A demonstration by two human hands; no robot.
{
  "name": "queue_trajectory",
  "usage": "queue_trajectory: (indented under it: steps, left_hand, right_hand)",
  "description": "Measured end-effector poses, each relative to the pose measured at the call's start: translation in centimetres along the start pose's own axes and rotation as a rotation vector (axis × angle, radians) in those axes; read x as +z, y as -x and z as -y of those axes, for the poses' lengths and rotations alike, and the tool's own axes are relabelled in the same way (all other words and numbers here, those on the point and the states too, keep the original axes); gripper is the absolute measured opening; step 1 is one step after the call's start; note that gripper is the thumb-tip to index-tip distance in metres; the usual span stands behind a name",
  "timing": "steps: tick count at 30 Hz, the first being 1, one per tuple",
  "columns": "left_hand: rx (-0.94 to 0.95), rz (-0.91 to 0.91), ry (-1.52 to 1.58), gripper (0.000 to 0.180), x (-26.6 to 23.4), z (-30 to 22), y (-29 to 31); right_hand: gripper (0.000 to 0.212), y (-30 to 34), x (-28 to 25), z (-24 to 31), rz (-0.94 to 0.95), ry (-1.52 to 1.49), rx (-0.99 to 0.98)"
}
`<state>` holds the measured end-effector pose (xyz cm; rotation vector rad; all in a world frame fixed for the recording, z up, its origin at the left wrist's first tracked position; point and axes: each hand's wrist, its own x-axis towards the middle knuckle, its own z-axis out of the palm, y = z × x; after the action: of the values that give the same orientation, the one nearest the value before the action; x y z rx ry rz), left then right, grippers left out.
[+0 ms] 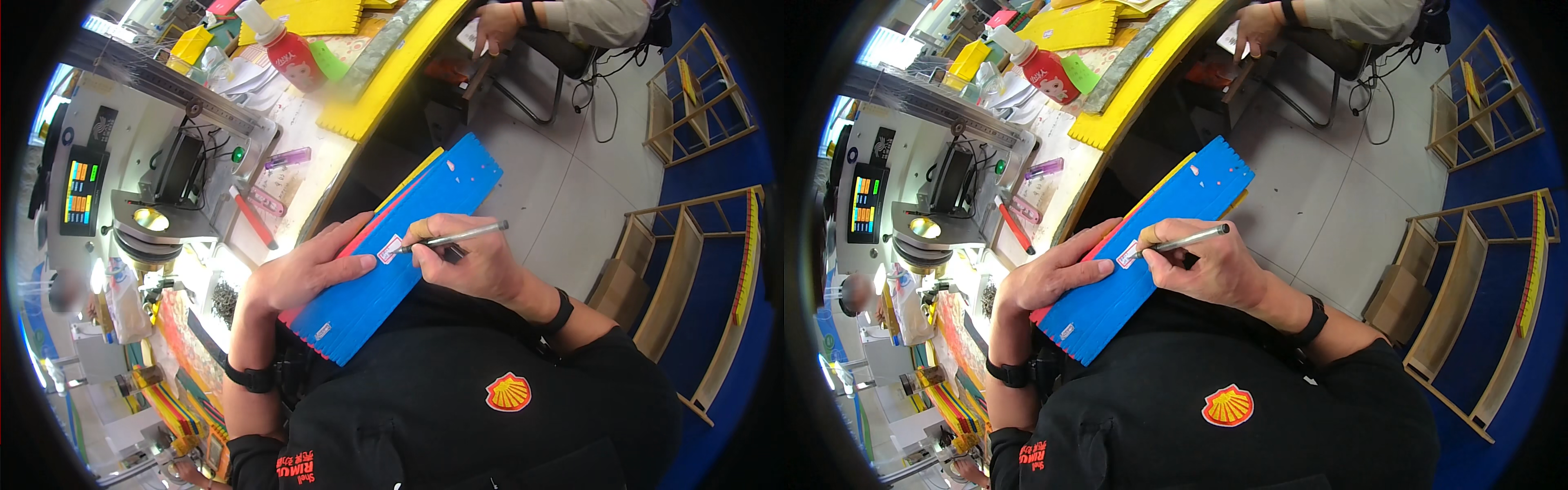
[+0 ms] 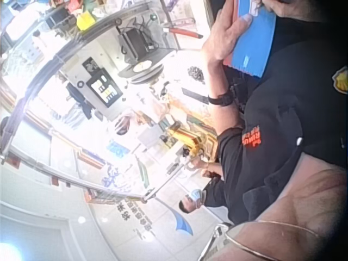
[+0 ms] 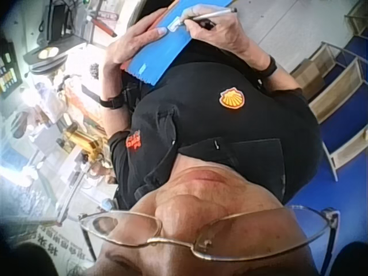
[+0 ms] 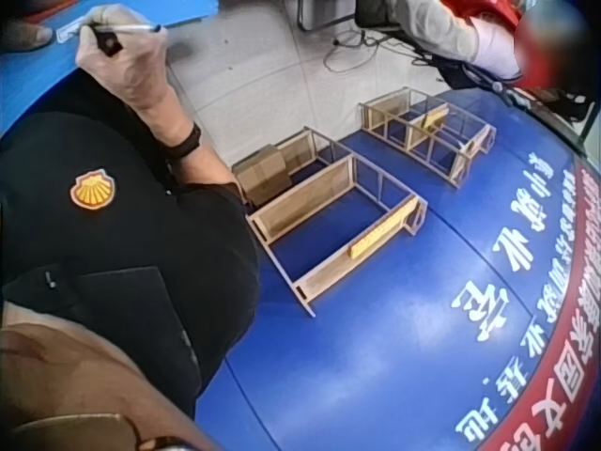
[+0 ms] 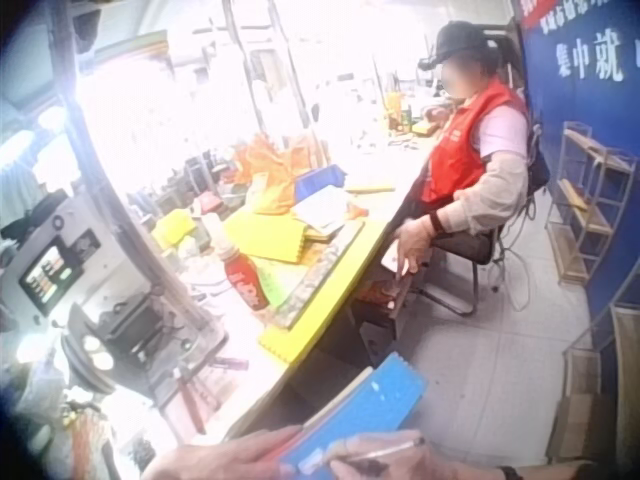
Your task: Writing identifiers on labels attached to various colored plastic industrial components and then using a machine to process them.
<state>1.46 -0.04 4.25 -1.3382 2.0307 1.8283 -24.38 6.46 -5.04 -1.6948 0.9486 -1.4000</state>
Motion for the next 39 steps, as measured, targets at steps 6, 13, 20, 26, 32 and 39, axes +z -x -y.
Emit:
queue_trajectory:
  steps: [6,13,20,26,32,39]
  left_hand:
    - [-0.005,-0.001,0.009,0.082,0.1,0.4,0.2]
    - [-0.002,0.014,0.017,0.082,-0.6,-0.3,-0.6]
    - [0.105,-0.083,-0.123,0.087,0.1,1.8,-0.2]
    - [0.138,0.075,0.011,0.072,0.6,1.8,-0.9]
    - [0.088,0.019,-0.149,0.085,0.9,1.4,0.0]
    - [0.169,-0.184,-0.217,0.094,0.5,0.2,2.1]
  right_hand:
    - [0.011,0.2,0.2,0.1,-0.001,-0.025,0.01]
    - [0.009,-0.3,-0.4,-0.5,-0.042,-0.075,0.065]
    - [0.022,-2.5,-4.4,0.2,-0.292,-0.175,0.045]
    - [0.023,-2.4,-8.7,0.1,-0.373,-0.153,0.123]
    - [0.023,-6.2,-8.1,1.9,-0.325,-0.111,0.064]
    - [0.032,-9.1,-13.0,2.8,-0.72,-0.016,-0.3]
